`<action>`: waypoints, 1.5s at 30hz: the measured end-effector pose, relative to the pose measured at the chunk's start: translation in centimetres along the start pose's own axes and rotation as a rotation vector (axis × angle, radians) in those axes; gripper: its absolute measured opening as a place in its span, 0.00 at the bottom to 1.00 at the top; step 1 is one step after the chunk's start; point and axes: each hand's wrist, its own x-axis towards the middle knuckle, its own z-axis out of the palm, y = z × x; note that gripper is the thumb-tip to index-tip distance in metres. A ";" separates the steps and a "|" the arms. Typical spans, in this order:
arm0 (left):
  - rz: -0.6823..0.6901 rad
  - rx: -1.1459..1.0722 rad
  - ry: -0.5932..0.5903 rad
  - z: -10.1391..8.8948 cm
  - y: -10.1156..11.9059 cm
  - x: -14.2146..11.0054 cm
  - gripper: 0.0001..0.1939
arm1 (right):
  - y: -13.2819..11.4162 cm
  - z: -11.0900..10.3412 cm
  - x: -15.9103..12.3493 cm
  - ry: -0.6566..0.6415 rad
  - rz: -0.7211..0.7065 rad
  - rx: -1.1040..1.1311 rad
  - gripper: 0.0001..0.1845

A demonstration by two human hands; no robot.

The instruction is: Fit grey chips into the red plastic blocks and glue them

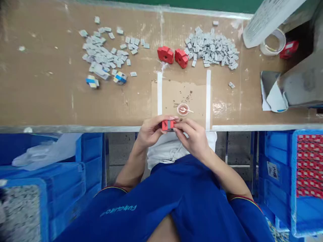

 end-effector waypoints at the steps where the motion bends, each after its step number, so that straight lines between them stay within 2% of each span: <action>1: -0.009 -0.019 0.010 0.1 0.0 -0.1 0.21 | 0.1 0.1 -0.2 0.005 -0.012 -0.007 0.04; 7: -0.053 -0.089 -0.003 0.2 0.1 -0.2 0.20 | 0.1 0.3 -0.8 0.010 -0.060 -0.089 0.05; 13: -0.073 -0.036 -0.019 -0.1 0.6 0.2 0.18 | 0.1 0.4 -0.4 -0.045 -0.073 -0.163 0.06; 18: -0.095 -0.011 -0.038 -0.3 0.7 0.3 0.19 | -0.1 0.6 -0.5 -0.068 -0.007 -0.181 0.09; 24: -0.098 -0.045 -0.031 -0.1 0.5 0.2 0.21 | -0.7 0.1 -0.3 -0.106 0.115 -0.079 0.06; 30: -0.150 -0.090 -0.023 0.0 0.3 0.1 0.22 | -1.0 -0.9 0.5 -0.262 0.272 -0.026 0.05; 36: -0.134 -0.091 -0.023 -0.2 0.3 0.1 0.22 | -1.0 -1.3 1.3 -0.364 0.387 0.049 0.06; 40: -0.146 -0.152 0.004 0.0 0.2 0.0 0.20 | -1.0 -1.2 1.4 -0.311 0.328 0.060 0.07; 43: -0.136 -0.281 0.131 0.7 0.3 -0.2 0.21 | -1.3 -0.4 0.9 -0.177 0.216 0.107 0.01; 45: -0.134 -0.365 0.244 1.6 0.5 -0.4 0.23 | -1.5 0.6 0.3 -0.068 0.173 0.178 0.13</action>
